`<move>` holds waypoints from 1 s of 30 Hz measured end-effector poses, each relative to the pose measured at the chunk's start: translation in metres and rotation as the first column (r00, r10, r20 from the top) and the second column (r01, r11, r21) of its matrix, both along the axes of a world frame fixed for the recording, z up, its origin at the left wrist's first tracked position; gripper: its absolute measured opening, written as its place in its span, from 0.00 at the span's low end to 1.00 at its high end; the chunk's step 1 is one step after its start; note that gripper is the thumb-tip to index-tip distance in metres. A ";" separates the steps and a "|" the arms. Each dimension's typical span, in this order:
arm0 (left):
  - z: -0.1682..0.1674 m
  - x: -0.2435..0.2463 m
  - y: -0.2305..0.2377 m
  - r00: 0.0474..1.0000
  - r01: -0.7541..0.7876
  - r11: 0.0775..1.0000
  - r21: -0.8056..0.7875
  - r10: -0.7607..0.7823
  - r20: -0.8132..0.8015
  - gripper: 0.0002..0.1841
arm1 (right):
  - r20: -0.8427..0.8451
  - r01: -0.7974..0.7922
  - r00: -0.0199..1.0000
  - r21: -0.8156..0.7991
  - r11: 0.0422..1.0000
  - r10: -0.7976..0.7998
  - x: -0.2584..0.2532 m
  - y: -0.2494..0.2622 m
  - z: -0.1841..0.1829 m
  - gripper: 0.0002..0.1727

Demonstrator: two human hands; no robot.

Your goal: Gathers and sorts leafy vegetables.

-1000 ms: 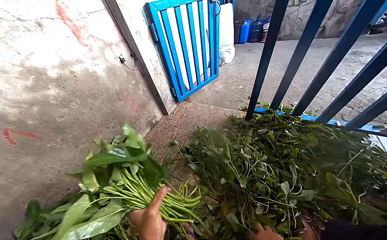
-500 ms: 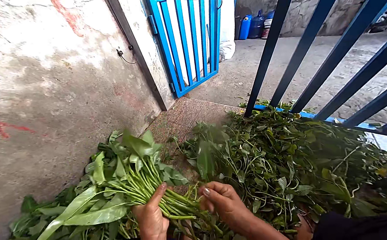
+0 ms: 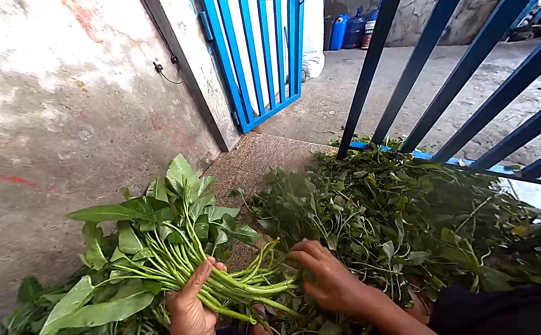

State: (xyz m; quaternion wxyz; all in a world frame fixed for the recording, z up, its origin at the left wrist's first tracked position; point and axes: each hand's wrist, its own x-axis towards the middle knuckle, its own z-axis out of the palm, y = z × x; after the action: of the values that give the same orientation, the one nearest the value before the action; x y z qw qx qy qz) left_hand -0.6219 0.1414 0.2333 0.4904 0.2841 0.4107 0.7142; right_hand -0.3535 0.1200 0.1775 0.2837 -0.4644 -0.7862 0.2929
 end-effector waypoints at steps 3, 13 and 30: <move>-0.001 -0.002 0.001 1.000 0.007 1.000 0.002 -0.007 0.003 0.07 | 0.045 -0.120 0.991 -0.133 0.984 0.127 0.006 0.002 0.005 0.26; -0.010 0.015 0.006 1.000 -0.018 0.997 -0.071 0.019 0.023 0.13 | -0.218 -0.102 0.973 -0.139 0.985 0.070 -0.008 0.004 0.016 0.35; -0.003 0.051 0.006 0.994 -0.025 0.947 -0.320 0.059 0.095 0.18 | 0.154 -0.026 0.986 -0.224 0.974 0.061 -0.080 0.022 0.034 0.33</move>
State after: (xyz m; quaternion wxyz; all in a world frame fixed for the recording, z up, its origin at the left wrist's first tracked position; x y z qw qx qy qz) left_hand -0.5709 0.1474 0.2304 0.5349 0.1554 0.5006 0.6626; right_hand -0.4335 0.1423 0.2114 0.1596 -0.4978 -0.7789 0.3465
